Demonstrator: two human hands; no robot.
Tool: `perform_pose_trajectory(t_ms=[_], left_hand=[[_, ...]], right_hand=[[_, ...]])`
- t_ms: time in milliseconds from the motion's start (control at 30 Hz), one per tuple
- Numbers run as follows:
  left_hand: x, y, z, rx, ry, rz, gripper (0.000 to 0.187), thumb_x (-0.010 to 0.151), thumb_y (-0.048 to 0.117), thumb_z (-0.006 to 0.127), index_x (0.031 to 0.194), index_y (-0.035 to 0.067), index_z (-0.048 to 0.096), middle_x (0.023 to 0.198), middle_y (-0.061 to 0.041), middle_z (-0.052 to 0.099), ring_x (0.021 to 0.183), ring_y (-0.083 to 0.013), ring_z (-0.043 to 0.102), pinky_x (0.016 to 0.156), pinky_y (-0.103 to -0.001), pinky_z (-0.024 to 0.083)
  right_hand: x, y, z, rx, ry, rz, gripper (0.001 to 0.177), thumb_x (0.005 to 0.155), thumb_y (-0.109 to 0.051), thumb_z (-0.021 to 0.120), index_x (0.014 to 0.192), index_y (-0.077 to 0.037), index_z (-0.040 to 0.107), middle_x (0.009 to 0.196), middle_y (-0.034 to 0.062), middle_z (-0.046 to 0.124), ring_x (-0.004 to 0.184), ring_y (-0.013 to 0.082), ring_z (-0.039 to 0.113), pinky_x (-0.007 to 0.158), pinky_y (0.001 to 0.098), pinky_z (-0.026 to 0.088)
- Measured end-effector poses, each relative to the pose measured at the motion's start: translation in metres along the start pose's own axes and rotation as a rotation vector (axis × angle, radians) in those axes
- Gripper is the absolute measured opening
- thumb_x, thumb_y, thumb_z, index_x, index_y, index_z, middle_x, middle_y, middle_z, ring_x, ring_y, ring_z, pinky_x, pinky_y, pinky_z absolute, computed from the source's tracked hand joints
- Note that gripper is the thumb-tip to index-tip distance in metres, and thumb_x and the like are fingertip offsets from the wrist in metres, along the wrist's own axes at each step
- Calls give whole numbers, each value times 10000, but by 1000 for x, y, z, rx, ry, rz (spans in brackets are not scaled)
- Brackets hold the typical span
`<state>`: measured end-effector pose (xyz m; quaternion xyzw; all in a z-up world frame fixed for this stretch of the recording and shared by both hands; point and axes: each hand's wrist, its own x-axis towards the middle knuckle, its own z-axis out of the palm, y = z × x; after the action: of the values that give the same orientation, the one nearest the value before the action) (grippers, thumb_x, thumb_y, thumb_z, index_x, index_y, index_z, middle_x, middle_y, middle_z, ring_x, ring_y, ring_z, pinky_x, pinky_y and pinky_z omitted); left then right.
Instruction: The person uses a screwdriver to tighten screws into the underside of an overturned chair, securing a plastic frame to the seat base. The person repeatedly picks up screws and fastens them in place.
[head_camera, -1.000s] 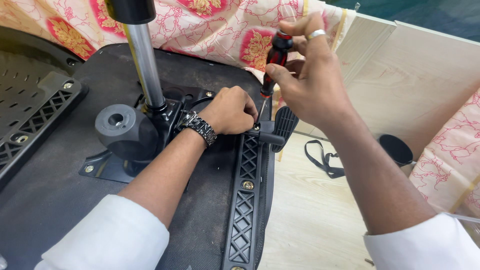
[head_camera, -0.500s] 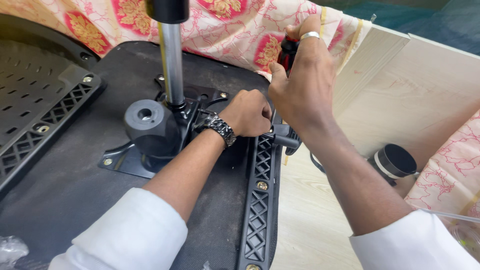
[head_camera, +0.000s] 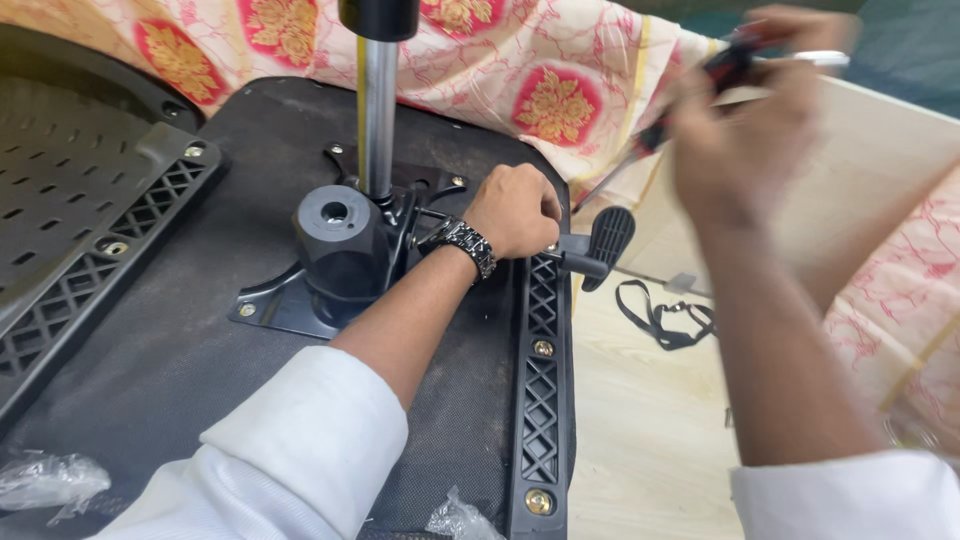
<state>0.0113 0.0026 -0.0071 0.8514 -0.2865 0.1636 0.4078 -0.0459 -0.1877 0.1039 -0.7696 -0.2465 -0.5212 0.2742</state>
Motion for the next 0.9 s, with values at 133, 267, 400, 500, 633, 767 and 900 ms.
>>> perform_pose_trajectory(t_ms=[133, 267, 400, 500, 633, 767, 900], left_hand=[[-2, 6, 0, 19, 40, 25, 219, 628, 98, 667, 784, 105, 820, 778, -170, 752, 756, -316, 749, 803, -381, 595], [-7, 14, -2, 13, 201, 116, 213, 706, 52, 641, 811, 99, 820, 799, -164, 756, 744, -294, 753, 787, -379, 604], [-16, 33, -8, -34, 381, 138, 216, 767, 14, 614, 837, 86, 805, 812, -133, 764, 704, -241, 753, 724, -349, 611], [-29, 60, -11, 13, 447, 106, 199, 795, 0, 625, 836, 84, 801, 811, -118, 767, 685, -227, 741, 690, -340, 593], [-53, 108, -4, -67, 497, 7, 170, 827, 17, 651, 849, 93, 802, 815, -100, 770, 655, -187, 737, 638, -301, 567], [-73, 153, 20, -185, 399, -82, 165, 827, 48, 665, 880, 107, 810, 821, -93, 778, 656, -135, 751, 632, -269, 569], [-89, 182, 48, -230, 267, -203, 183, 813, 46, 662, 887, 108, 817, 774, -78, 782, 633, -114, 739, 621, -254, 566]], right_hand=[[-17, 39, -73, 297, 308, 643, 351, 1006, -41, 607, 1301, -120, 435, 1065, 77, 644, 880, 176, 724, 673, 302, 666], [-92, 63, -117, 90, 192, 1269, 193, 1045, -61, 469, 1181, 45, 554, 978, 129, 623, 594, 203, 619, 429, 367, 585], [-203, 67, -119, 73, -87, 1606, 221, 959, -33, 611, 1128, 4, 473, 955, 184, 569, 737, 311, 658, 611, 463, 661], [-262, 65, -115, 281, -221, 1807, 212, 907, 39, 593, 1102, 82, 521, 983, 228, 614, 771, 372, 704, 656, 486, 665], [-300, 60, -118, 251, -306, 1924, 278, 907, 46, 648, 1156, 110, 543, 995, 240, 661, 820, 324, 730, 728, 405, 661], [-319, 60, -124, 421, -124, 1969, 353, 946, -4, 676, 1235, 135, 528, 1022, 220, 656, 835, 278, 711, 763, 331, 651], [-327, 69, -127, 514, 11, 2111, 418, 969, -42, 592, 1349, 104, 495, 1061, 209, 614, 852, 264, 689, 756, 361, 661]])
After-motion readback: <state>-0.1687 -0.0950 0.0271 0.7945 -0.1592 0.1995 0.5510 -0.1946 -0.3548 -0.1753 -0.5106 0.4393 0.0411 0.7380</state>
